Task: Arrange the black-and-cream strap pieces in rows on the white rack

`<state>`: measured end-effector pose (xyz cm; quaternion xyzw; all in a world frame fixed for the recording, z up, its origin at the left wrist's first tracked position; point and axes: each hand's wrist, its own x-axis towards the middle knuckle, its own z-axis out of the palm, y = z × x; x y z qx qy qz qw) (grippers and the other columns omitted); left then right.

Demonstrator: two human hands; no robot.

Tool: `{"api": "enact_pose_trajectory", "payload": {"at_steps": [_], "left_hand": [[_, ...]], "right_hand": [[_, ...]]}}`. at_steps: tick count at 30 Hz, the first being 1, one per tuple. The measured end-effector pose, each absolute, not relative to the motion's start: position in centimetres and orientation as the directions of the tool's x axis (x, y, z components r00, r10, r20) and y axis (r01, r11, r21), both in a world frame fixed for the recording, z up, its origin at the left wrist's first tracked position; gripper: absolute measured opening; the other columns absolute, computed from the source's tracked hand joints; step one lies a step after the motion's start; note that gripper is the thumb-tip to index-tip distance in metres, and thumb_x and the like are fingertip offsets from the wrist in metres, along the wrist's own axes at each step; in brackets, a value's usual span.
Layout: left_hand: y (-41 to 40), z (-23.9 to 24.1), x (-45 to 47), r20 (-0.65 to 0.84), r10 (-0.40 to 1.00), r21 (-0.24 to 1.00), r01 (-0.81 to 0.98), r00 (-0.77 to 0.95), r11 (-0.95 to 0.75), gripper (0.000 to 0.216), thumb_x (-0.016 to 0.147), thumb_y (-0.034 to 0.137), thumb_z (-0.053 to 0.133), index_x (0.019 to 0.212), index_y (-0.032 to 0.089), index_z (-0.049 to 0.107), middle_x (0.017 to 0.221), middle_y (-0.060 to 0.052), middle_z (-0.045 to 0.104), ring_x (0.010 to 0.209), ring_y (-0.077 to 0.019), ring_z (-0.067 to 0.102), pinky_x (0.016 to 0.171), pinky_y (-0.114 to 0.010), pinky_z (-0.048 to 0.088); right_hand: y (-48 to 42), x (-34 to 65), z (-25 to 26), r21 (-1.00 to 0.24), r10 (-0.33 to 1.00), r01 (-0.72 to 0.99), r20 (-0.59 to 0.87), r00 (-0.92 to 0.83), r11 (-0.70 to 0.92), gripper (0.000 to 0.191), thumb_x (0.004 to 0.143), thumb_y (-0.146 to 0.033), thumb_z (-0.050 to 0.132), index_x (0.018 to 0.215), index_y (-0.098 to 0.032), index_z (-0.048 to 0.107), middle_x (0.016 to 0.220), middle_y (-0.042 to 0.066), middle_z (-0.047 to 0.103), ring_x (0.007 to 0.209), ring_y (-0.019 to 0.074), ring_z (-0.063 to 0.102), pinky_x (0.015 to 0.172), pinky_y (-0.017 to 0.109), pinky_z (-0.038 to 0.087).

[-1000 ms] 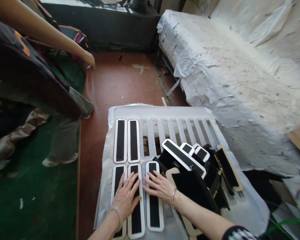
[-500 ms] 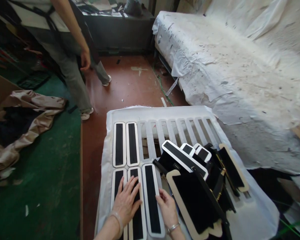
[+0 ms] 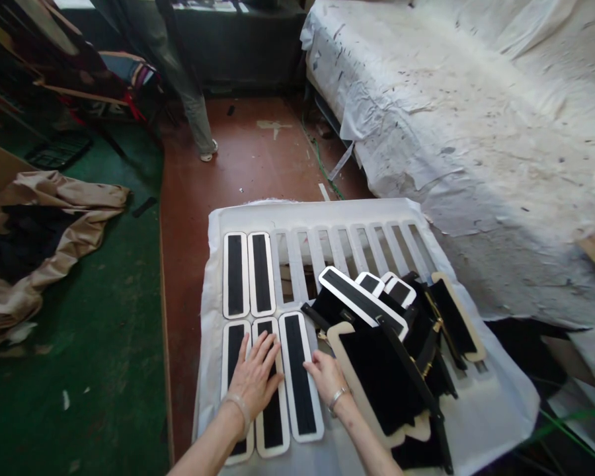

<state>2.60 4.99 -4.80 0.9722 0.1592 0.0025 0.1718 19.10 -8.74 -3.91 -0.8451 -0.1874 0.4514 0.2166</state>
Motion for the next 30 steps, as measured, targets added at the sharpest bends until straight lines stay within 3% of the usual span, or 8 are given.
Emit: {"api": "enact_pose_trajectory", "payload": {"at_steps": [3, 7, 13, 20, 25, 30], "left_hand": [[5.0, -4.9, 3.4, -0.09, 0.289, 0.345, 0.302, 0.953, -0.889, 0.059, 0.089, 0.038, 0.05, 0.143, 0.02, 0.035, 0.151, -0.007, 0.035, 0.139, -0.0285, 0.027, 0.116, -0.054, 0.005], [5.4, -5.2, 4.1, -0.115, 0.248, 0.354, 0.273, 0.962, -0.894, 0.064, 0.088, 0.041, 0.05, 0.146, 0.019, 0.03, 0.153, -0.008, 0.03, 0.141, -0.028, 0.025, 0.116, -0.052, 0.01], [5.3, -5.1, 4.4, -0.154, 0.231, 0.357, 0.272, 0.961, -0.894, 0.068, 0.089, 0.041, 0.05, 0.148, 0.019, 0.025, 0.156, -0.009, 0.023, 0.143, -0.0278, 0.017, 0.116, -0.053, 0.005], [4.3, -5.5, 4.0, -0.212, 0.132, 0.439, 0.215, 0.968, -0.872, 0.094, 0.077, 0.057, 0.063, 0.15, 0.023, 0.014, 0.157, -0.014, 0.014, 0.144, -0.0308, 0.011, 0.115, -0.053, 0.015], [4.6, -5.3, 3.8, -0.249, 0.13, 0.464, 0.236, 0.96, -0.854, 0.102, 0.072, 0.063, 0.066, 0.15, 0.026, 0.012, 0.158, -0.013, 0.012, 0.144, -0.0322, 0.012, 0.114, -0.055, 0.018], [5.1, -6.3, 3.1, -0.151, 0.082, 0.429, 0.14, 0.985, -0.892, 0.101, 0.075, 0.068, 0.058, 0.151, 0.025, 0.008, 0.157, -0.013, 0.006, 0.143, -0.0319, 0.015, 0.11, -0.052, 0.029]], "right_hand": [[-8.5, 19.8, -3.6, -0.464, 0.51, 0.225, -0.702, 0.497, -0.857, 0.021, 0.082, -0.022, 0.06, 0.063, -0.018, 0.052, 0.063, 0.0, 0.055, 0.068, 0.0165, 0.054, 0.07, 0.031, 0.041], [-8.2, 20.5, -3.2, -0.424, 0.492, 0.249, -0.765, 0.417, -0.871, 0.022, 0.087, -0.026, 0.06, 0.068, -0.016, 0.054, 0.066, -0.003, 0.055, 0.069, 0.014, 0.056, 0.07, 0.031, 0.045], [-8.6, 20.7, -4.0, -0.387, 0.396, 0.086, -0.885, 0.243, -0.918, 0.031, 0.095, -0.04, 0.049, 0.082, -0.014, 0.058, 0.054, -0.007, 0.051, 0.043, 0.0084, 0.05, 0.045, 0.022, 0.045], [-9.3, 20.7, -5.1, -0.385, 0.374, -0.025, -0.908, 0.189, -0.923, 0.03, 0.096, -0.04, 0.049, 0.084, -0.014, 0.056, 0.051, -0.008, 0.05, 0.04, 0.0081, 0.051, 0.041, 0.02, 0.043], [-9.1, 20.4, -4.5, -0.457, 0.447, 0.028, -0.853, 0.27, -0.889, 0.029, 0.089, -0.041, 0.048, 0.069, -0.02, 0.049, 0.048, -0.006, 0.05, 0.043, 0.0142, 0.054, 0.042, 0.025, 0.042], [-9.6, 20.2, -5.0, -0.595, 0.612, 0.202, -0.646, 0.456, -0.778, 0.037, 0.075, -0.05, 0.05, 0.05, -0.024, 0.044, 0.057, 0.007, 0.06, 0.061, 0.0262, 0.062, 0.056, 0.037, 0.047]]}}
